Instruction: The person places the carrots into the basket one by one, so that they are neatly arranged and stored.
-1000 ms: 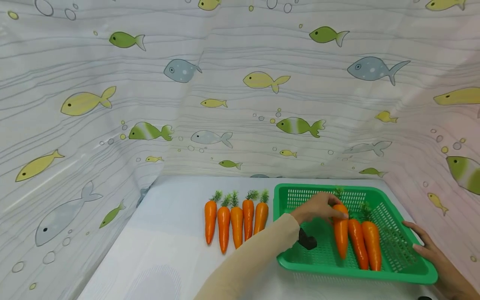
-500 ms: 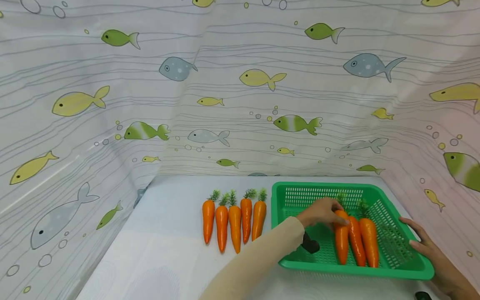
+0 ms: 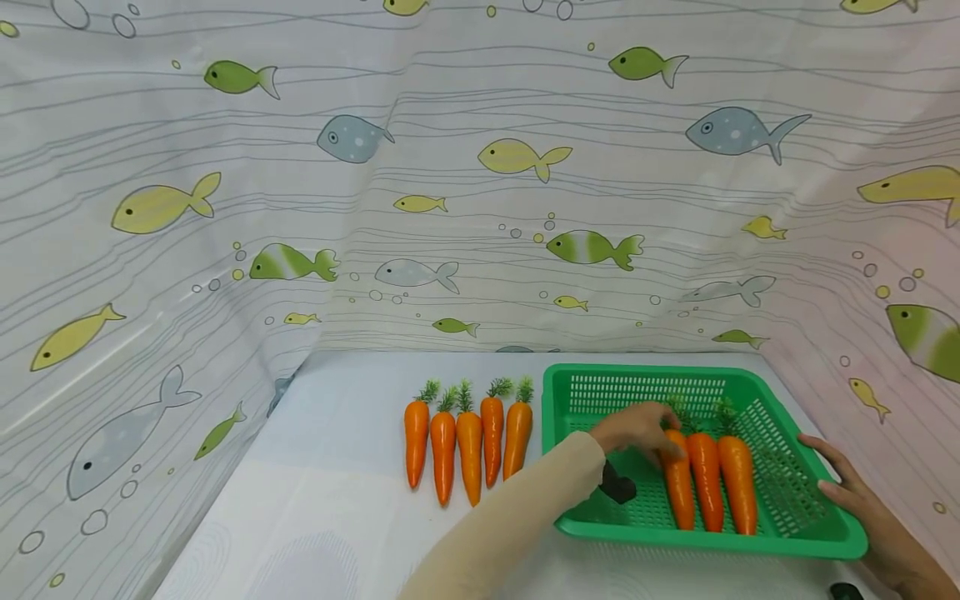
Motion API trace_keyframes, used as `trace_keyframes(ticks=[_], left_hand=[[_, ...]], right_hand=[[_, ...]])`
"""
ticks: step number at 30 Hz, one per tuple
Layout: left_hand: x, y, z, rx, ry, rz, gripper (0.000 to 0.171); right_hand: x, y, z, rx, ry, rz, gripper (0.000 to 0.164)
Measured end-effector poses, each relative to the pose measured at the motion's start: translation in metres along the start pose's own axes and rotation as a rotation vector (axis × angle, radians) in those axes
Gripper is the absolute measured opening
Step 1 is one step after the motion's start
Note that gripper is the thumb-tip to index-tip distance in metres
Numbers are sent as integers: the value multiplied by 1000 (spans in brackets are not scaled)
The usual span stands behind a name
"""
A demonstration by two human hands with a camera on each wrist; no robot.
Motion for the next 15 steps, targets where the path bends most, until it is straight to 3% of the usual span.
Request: trace_keyframes(ticks=[9, 15], left_hand=[[-23, 11, -9, 59, -67, 18, 30], [-47, 26, -18, 162, 67, 73, 28]], right_hand=[[1, 1, 1, 5, -46, 32, 55], [0, 2, 2, 33, -63, 25, 54]])
Point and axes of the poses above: each hand's wrist, its own y-axis away from the middle knuckle, its own x-axis out of the palm, z = x × y, the point moved 2 cm from there along -y, towards the middle knuckle, and after that the axes turned 1 degree about -x, right-handed, at the moved point
